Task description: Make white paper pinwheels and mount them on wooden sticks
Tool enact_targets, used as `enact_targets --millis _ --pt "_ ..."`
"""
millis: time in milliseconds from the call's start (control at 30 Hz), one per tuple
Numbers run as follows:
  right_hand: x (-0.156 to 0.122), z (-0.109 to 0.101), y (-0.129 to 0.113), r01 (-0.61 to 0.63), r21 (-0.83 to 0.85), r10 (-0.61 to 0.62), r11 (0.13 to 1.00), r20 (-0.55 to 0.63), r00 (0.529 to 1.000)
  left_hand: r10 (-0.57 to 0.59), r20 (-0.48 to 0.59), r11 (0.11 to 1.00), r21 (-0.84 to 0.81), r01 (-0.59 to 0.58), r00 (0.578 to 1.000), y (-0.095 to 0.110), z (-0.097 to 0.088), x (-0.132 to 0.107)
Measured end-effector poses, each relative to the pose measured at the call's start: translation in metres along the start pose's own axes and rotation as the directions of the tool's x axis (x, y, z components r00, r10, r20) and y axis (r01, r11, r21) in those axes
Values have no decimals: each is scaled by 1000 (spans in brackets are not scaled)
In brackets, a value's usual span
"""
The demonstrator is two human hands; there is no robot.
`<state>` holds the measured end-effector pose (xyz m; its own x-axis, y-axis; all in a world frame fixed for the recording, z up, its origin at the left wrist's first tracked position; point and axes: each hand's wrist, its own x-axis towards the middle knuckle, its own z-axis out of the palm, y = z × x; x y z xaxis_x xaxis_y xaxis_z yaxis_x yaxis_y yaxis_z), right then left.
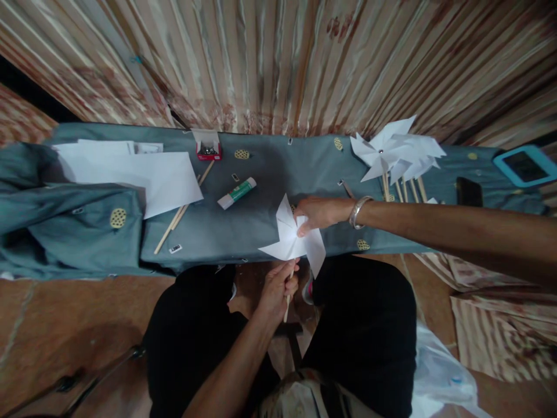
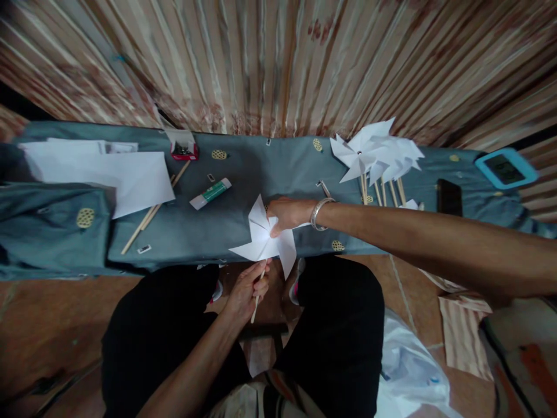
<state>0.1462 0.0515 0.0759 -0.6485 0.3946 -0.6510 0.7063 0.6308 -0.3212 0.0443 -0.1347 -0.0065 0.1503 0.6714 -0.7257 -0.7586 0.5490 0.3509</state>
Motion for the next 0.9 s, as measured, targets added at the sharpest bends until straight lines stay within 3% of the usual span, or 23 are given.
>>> enact_targets --millis 567,900 --pt "-1 -11 -8 -7 -90 11 996 45 999 18 11 999 -34 -18 1000 0 2 -4" --pt "11 -16 -2 -12 -165 34 986 134 990 20 30 998 -58 -18 999 -2 0 -2"
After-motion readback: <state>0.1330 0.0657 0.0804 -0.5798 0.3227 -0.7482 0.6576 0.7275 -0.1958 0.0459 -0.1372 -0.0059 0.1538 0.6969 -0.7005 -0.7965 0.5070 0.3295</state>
